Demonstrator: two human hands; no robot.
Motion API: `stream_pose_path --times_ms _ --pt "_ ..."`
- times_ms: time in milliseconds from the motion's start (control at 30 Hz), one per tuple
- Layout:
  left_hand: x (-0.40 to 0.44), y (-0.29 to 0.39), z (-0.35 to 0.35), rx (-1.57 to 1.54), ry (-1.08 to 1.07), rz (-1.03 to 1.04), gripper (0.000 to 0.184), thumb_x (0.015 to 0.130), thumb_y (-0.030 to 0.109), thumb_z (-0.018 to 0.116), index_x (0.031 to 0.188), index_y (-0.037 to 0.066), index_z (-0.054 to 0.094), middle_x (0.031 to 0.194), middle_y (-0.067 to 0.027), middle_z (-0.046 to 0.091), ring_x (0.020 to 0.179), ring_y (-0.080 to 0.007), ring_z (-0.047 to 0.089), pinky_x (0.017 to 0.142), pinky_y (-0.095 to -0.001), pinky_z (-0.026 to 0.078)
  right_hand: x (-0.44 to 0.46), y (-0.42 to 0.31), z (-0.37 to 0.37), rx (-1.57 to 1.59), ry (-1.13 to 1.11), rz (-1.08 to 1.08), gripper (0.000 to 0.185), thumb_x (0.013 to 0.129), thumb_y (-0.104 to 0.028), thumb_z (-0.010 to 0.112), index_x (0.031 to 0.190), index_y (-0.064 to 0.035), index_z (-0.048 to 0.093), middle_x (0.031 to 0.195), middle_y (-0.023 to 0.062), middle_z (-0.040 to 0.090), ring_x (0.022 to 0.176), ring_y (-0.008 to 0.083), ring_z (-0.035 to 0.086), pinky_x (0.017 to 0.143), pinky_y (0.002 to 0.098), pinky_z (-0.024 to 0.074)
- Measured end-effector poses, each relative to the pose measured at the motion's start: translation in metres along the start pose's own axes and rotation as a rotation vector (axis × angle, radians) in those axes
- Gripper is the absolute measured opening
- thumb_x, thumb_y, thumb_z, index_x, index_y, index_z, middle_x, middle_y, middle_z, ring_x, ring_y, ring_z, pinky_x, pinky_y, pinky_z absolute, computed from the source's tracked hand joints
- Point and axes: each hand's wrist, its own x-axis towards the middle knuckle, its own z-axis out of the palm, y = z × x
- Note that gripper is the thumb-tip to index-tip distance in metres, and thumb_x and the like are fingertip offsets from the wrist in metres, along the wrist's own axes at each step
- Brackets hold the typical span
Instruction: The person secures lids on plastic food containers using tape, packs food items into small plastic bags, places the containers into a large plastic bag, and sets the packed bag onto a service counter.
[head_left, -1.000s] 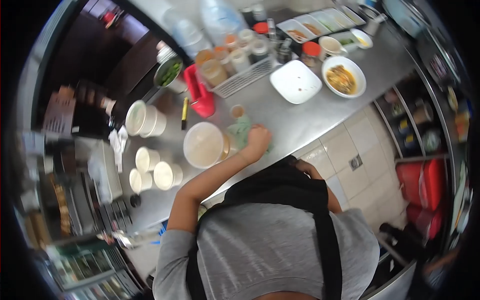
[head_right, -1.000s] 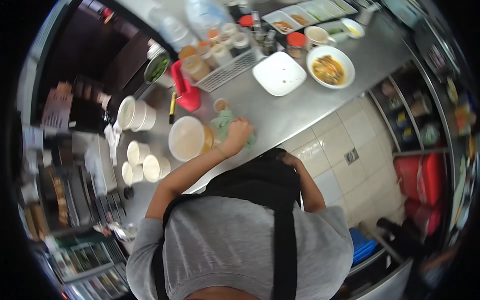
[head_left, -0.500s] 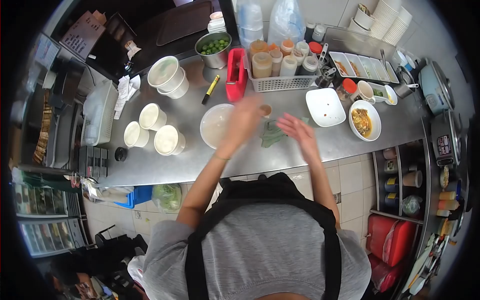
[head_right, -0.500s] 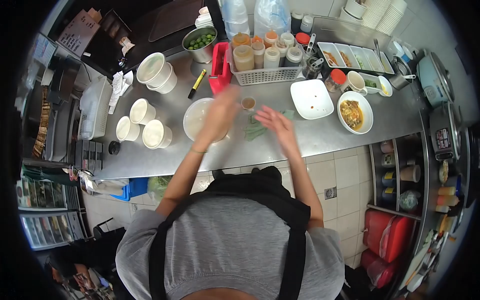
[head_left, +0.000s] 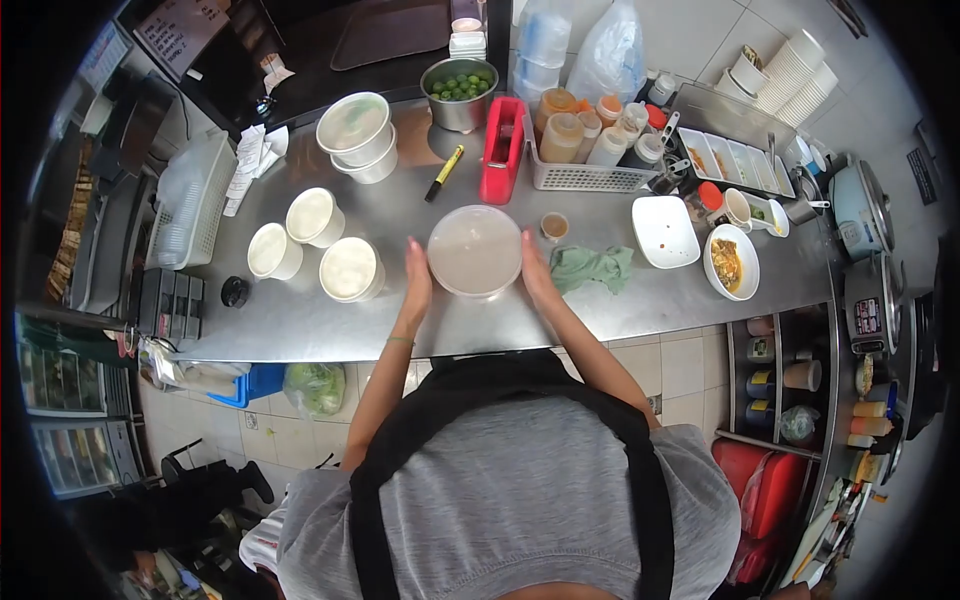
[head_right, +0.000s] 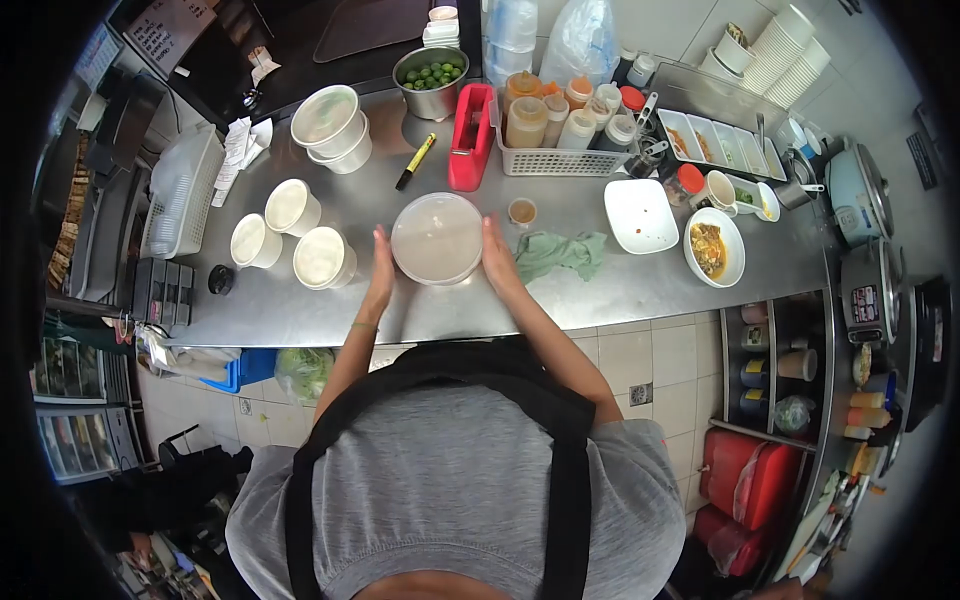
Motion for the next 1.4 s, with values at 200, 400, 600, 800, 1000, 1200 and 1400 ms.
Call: stream_pose_path --times_ms 200,400,600,800,1000,1200,1400 --pt "0.016 0.042 -0.011 0.423 -0.005 0.105 0.03 0.085 0.022 0.058 0.1 -0.003 0.063 0.094 -0.0124 0.064 0.074 -0.0159 0.061 0.067 -0.029 0.048 -0.058 -0.036 -0.013 0.13 -0.086 0.026 0.013 0.085 -0.011 0.059 0.09 -0.0025 0.05 0.075 0.0024 0.057 0.063 0.0072 0.055 0.053 0.0204 0.0449" --pt "0.015 0.047 -0.022 0.358 -0.117 -0.011 0.029 0.086 0.021 0.057 0.101 -0.004 0.062 0.079 -0.0042 0.063 0.065 -0.0089 0.058 0.054 -0.0217 0.047 -0.028 -0.047 -0.012 -0.017 -0.073 -0.036 0.013 0.084 -0.011 0.059 0.089 -0.0011 0.052 0.066 0.0025 0.056 0.054 0.0087 0.053 0.049 0.0222 0.0437" --pt "-0.005 0.042 -0.032 0.097 -0.216 -0.041 0.029 0.086 0.02 0.057 0.096 -0.007 0.062 0.072 -0.0062 0.064 0.067 -0.0112 0.062 0.056 -0.0218 0.05 0.027 -0.052 -0.015 -0.514 -0.074 -0.311 0.016 0.082 -0.013 0.061 0.08 0.0021 0.055 0.059 0.0037 0.057 0.051 0.0081 0.052 0.046 0.0229 0.0406" --pt "0.021 0.047 -0.032 0.67 -0.04 0.318 0.028 0.083 0.023 0.059 0.092 -0.003 0.063 0.078 -0.0177 0.066 0.067 -0.0252 0.065 0.06 -0.0319 0.05 0.032 -0.062 -0.016 -0.62 -0.107 -0.3 0.019 0.082 -0.016 0.061 0.087 0.0022 0.058 0.056 0.0053 0.056 0.05 0.0089 0.054 0.045 0.0235 0.0416" --pt "0.05 0.054 -0.022 0.601 -0.134 0.178 0.027 0.083 0.022 0.059 0.084 -0.004 0.065 0.062 -0.009 0.063 0.05 -0.0112 0.055 0.05 -0.0255 0.044 -0.008 -0.081 -0.013 -0.304 -0.164 -0.064 0.037 0.079 -0.008 0.063 0.11 0.0005 0.047 0.058 0.0035 0.054 0.049 0.0085 0.052 0.046 0.0212 0.0419" --pt "0.045 0.055 -0.024 0.633 -0.124 0.236 0.026 0.082 0.021 0.059 0.084 -0.004 0.065 0.061 -0.0091 0.063 0.05 -0.0109 0.055 0.05 -0.026 0.043 -0.008 -0.075 -0.01 -0.328 -0.123 -0.177 0.042 0.076 -0.004 0.062 0.114 -0.0037 0.044 0.057 0.0041 0.053 0.05 0.0108 0.053 0.048 0.0251 0.0406" --pt "0.043 0.061 -0.029 0.689 -0.158 0.18 0.023 0.08 0.02 0.06 0.084 -0.002 0.065 0.068 -0.0182 0.063 0.066 -0.0333 0.062 0.062 -0.0368 0.048 -0.005 -0.073 -0.01 -0.396 -0.181 -0.237 0.044 0.075 -0.004 0.062 0.115 -0.0049 0.043 0.061 0.0053 0.055 0.055 0.0158 0.056 0.052 0.0272 0.0424"
